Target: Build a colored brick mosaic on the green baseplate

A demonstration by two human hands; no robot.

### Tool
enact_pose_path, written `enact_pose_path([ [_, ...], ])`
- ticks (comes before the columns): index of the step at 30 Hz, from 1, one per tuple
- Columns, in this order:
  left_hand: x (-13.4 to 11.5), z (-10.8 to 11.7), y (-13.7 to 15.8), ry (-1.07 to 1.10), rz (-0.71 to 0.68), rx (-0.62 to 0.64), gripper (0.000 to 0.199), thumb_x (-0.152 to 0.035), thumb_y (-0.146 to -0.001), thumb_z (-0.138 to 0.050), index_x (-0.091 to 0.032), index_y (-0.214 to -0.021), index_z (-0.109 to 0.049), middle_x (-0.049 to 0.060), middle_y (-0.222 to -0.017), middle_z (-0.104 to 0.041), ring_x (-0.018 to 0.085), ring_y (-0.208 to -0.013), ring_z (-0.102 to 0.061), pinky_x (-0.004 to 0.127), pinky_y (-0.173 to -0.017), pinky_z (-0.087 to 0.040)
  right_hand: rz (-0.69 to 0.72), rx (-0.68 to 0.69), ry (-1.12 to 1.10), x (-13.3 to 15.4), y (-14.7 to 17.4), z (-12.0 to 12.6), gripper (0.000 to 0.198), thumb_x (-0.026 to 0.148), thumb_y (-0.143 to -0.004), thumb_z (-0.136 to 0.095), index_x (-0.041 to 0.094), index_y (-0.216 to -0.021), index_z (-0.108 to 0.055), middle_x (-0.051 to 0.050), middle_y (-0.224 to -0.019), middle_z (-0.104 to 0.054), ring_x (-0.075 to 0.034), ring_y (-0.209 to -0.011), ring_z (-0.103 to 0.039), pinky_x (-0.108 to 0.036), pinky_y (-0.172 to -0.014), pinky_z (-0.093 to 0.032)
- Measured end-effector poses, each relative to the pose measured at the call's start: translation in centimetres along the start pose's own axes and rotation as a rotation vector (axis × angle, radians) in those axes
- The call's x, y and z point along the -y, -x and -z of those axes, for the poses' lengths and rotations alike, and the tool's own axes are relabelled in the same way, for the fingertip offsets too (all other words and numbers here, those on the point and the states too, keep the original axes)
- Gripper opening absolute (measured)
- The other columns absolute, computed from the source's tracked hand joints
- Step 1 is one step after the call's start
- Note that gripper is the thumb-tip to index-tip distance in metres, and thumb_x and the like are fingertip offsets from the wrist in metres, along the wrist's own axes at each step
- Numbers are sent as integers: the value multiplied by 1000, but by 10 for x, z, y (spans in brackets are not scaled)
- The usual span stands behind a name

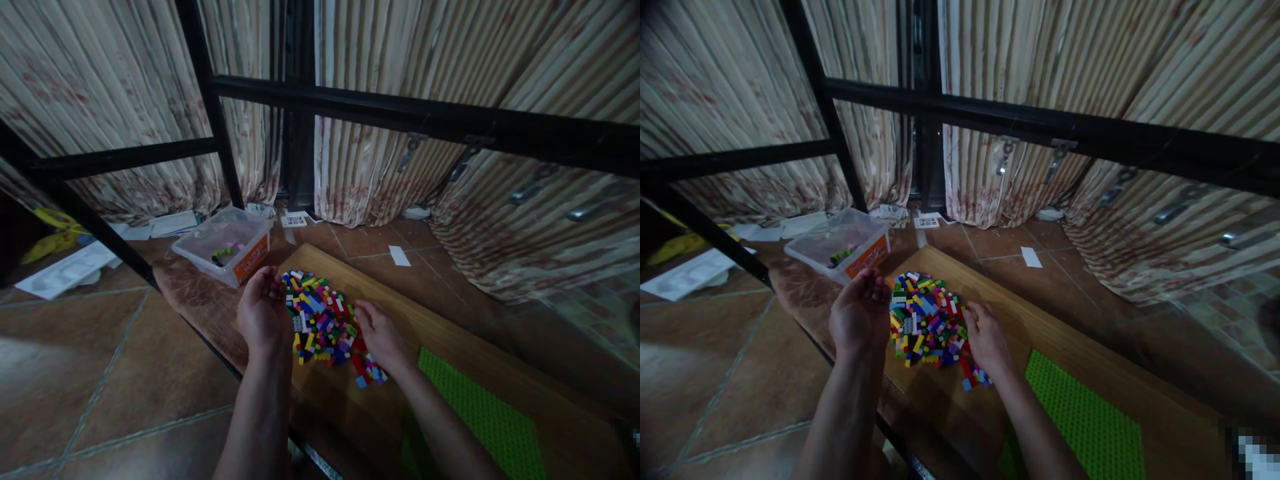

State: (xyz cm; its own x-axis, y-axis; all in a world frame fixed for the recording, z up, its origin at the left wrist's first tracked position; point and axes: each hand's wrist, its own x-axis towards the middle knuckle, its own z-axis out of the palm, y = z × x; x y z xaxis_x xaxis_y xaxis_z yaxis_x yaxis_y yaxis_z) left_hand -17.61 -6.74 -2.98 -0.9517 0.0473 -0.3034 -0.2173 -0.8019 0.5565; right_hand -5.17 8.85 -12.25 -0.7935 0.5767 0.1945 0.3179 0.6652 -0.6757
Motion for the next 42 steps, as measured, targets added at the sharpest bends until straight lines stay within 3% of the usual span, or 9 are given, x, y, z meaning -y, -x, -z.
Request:
enact_pose_path([
  [5,-4,3,-4,0,-4,-15,6,-16,-67,-62,-13,-72,-63,0,-70,-63,6,-60,-57,16,-58,-43,189,48,83,37,-17,-26,34,37,-88,-46,20,-111,-64,-12,-117,-60,-26,-108,-53,-43,-96,-41],
  [11,-7,5,-9,-8,41,-13,6,-15,-65,-62,-12,-71,-62,0,-69,-62,6,-60,-56,16,-58,-43,161,27,187,46,-25,-57,32,40,-83,-55,19,-103,-68,-14,-121,-57,-32,-114,-45,-48,-97,-36],
  [15,-3,4,-8,-68,105,-11,7,-16,-64,-63,-12,-70,-63,0,-69,-62,6,-58,-56,16,-57,-43,116,-3,85,42,-23,-52,26,41,-76,-64,21,-91,-69,-11,-116,-59,-29,-109,-48,-46,-94,-38],
  [21,6,2,-4,-159,182,-3,10,-20,-62,-64,-13,-70,-63,-2,-66,-60,5,-55,-51,17,-56,-39,-29,-1,-132,39,-15,-47,24,40,-66,-71,22,-82,-67,-4,-84,-66,-23,-85,-56,-37,-79,-43],
  [25,10,4,-6,-241,159,5,15,-26,-61,-65,-14,-70,-64,-1,-70,-62,8,-60,-53,21,-61,-40,-116,-21,-369,47,-8,-41,24,36,-65,-73,21,-82,-65,-2,-81,-68,-19,-77,-60,-33,-75,-45],
  [28,17,3,-1,-408,175,92,24,-36,-63,-68,-15,-75,-66,2,-78,-65,11,-68,-56,23,-63,-40,-153,-101,-554,62,0,-21,26,36,-67,-72,20,-87,-66,-2,-84,-71,-19,-78,-62,-32,-75,-48],
  [34,53,-5,55,-540,249,489,42,-57,-74,-62,-16,-85,-69,6,-84,-66,17,-78,-59,25,-67,-44,-249,-328,-723,87,42,31,37,39,-69,-73,23,-102,-69,-5,-104,-71,-22,-94,-64,-37,-85,-50],
  [38,78,-6,107,-526,284,518,41,-57,-76,-61,-17,-86,-68,3,-78,-64,13,-73,-57,21,-66,-44,-355,-466,-736,86,74,48,34,43,-74,-68,25,-102,-70,-5,-109,-70,-22,-100,-64,-37,-87,-50],
  [42,93,-9,144,-465,390,538,37,-54,-77,-63,-18,-86,-66,4,-85,-67,14,-79,-61,22,-71,-47,-434,-597,-704,78,91,60,33,49,-79,-60,23,-97,-69,-6,-104,-71,-21,-91,-66,-34,-80,-52],
])
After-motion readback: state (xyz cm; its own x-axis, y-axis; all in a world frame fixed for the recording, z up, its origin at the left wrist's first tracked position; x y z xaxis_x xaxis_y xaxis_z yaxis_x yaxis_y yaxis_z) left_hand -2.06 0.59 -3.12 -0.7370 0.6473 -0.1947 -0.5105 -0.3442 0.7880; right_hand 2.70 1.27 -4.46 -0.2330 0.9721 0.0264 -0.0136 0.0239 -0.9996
